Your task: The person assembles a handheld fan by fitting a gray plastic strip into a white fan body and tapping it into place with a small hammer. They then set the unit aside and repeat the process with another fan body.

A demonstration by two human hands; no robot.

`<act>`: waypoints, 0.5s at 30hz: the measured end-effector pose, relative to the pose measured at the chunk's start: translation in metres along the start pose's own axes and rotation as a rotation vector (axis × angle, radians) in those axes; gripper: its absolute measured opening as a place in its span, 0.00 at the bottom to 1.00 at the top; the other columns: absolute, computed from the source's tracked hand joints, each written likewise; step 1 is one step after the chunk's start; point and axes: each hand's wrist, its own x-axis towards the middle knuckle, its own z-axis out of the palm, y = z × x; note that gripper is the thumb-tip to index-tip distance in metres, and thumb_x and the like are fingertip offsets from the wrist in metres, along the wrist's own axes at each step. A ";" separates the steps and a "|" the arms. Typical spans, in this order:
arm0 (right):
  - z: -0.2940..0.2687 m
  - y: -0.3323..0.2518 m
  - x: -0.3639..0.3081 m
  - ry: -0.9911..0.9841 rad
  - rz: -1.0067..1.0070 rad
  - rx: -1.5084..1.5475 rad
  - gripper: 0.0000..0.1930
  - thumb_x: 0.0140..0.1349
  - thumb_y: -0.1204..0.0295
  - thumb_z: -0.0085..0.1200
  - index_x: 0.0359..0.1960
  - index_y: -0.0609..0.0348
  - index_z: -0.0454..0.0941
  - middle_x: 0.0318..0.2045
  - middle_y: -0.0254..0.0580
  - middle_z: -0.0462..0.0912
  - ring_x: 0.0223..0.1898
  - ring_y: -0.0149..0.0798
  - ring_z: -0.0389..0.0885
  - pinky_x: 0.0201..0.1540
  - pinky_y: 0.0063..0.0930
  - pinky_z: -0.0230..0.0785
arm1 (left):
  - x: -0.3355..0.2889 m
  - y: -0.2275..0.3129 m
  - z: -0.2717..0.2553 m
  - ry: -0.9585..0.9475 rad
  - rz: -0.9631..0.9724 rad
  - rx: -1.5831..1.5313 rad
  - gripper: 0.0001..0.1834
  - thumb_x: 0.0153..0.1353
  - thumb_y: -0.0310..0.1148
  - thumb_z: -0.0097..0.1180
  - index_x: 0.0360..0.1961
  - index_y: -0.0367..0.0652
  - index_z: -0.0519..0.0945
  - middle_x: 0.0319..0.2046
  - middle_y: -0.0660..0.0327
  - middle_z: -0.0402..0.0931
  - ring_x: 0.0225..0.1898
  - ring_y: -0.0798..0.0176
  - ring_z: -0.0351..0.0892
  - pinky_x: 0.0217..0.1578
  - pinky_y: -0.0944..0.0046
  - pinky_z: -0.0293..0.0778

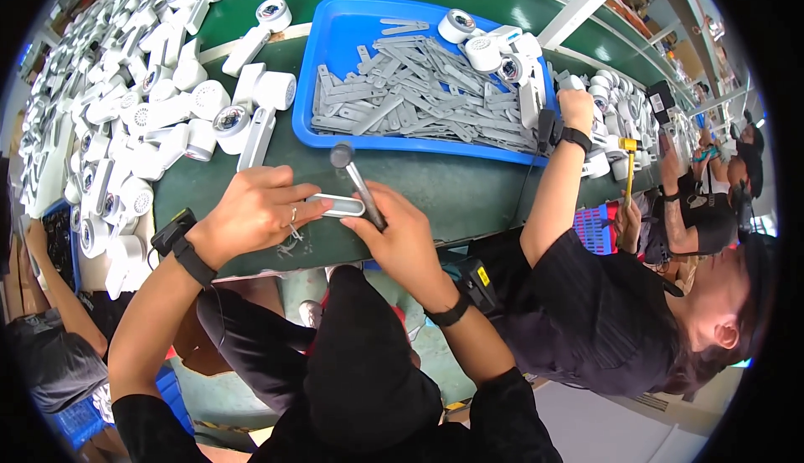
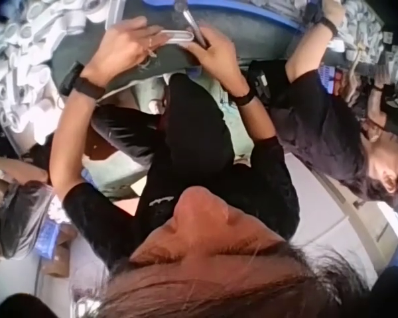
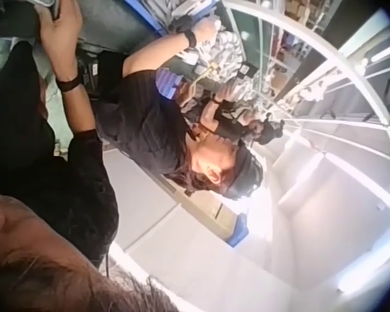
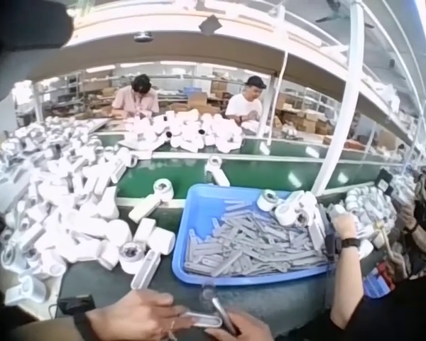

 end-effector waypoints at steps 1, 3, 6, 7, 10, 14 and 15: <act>-0.001 0.001 -0.004 0.104 -0.174 -0.017 0.17 0.60 0.73 0.71 0.49 0.63 0.83 0.46 0.41 0.85 0.30 0.27 0.79 0.35 0.24 0.72 | -0.001 0.000 0.000 0.008 -0.003 0.000 0.14 0.49 0.30 0.70 0.39 0.49 0.91 0.35 0.72 0.86 0.27 0.67 0.72 0.25 0.65 0.74; -0.014 0.007 -0.017 0.087 -0.022 0.097 0.16 0.63 0.76 0.66 0.52 0.63 0.80 0.59 0.42 0.81 0.30 0.25 0.81 0.32 0.21 0.71 | 0.001 0.000 0.000 -0.008 -0.012 0.000 0.14 0.49 0.31 0.70 0.40 0.49 0.91 0.34 0.72 0.85 0.27 0.67 0.73 0.26 0.65 0.74; -0.032 -0.009 -0.021 -0.020 0.286 0.341 0.14 0.68 0.79 0.60 0.53 0.63 0.76 0.62 0.40 0.79 0.19 0.20 0.74 0.18 0.16 0.63 | 0.004 0.001 -0.003 -0.056 -0.046 -0.035 0.15 0.48 0.30 0.68 0.40 0.48 0.90 0.32 0.71 0.84 0.30 0.64 0.73 0.29 0.63 0.74; -0.033 -0.011 -0.019 -0.057 0.403 0.466 0.12 0.69 0.79 0.59 0.53 0.63 0.76 0.62 0.41 0.79 0.15 0.18 0.71 0.14 0.16 0.59 | 0.004 0.002 -0.006 -0.096 -0.081 -0.065 0.16 0.48 0.29 0.67 0.41 0.47 0.90 0.31 0.70 0.83 0.32 0.63 0.74 0.31 0.63 0.75; -0.026 -0.007 -0.013 -0.046 0.403 0.473 0.11 0.70 0.78 0.57 0.52 0.63 0.76 0.60 0.42 0.81 0.12 0.19 0.67 0.12 0.18 0.56 | 0.014 0.005 -0.024 -0.237 -0.003 -0.059 0.16 0.48 0.29 0.64 0.40 0.45 0.89 0.31 0.67 0.83 0.37 0.60 0.75 0.38 0.61 0.76; -0.020 0.013 -0.006 -0.028 0.339 0.448 0.10 0.71 0.78 0.55 0.52 0.63 0.77 0.59 0.41 0.82 0.12 0.19 0.66 0.12 0.18 0.55 | 0.017 0.017 -0.045 -0.486 -0.043 -0.005 0.11 0.50 0.29 0.60 0.34 0.44 0.88 0.37 0.63 0.85 0.44 0.58 0.76 0.43 0.61 0.76; -0.016 0.015 -0.004 -0.019 0.328 0.451 0.10 0.71 0.78 0.55 0.52 0.63 0.77 0.58 0.41 0.82 0.12 0.19 0.66 0.12 0.17 0.55 | 0.008 0.016 -0.046 -0.498 -0.071 0.005 0.11 0.50 0.29 0.60 0.34 0.44 0.88 0.37 0.63 0.85 0.44 0.58 0.76 0.43 0.61 0.76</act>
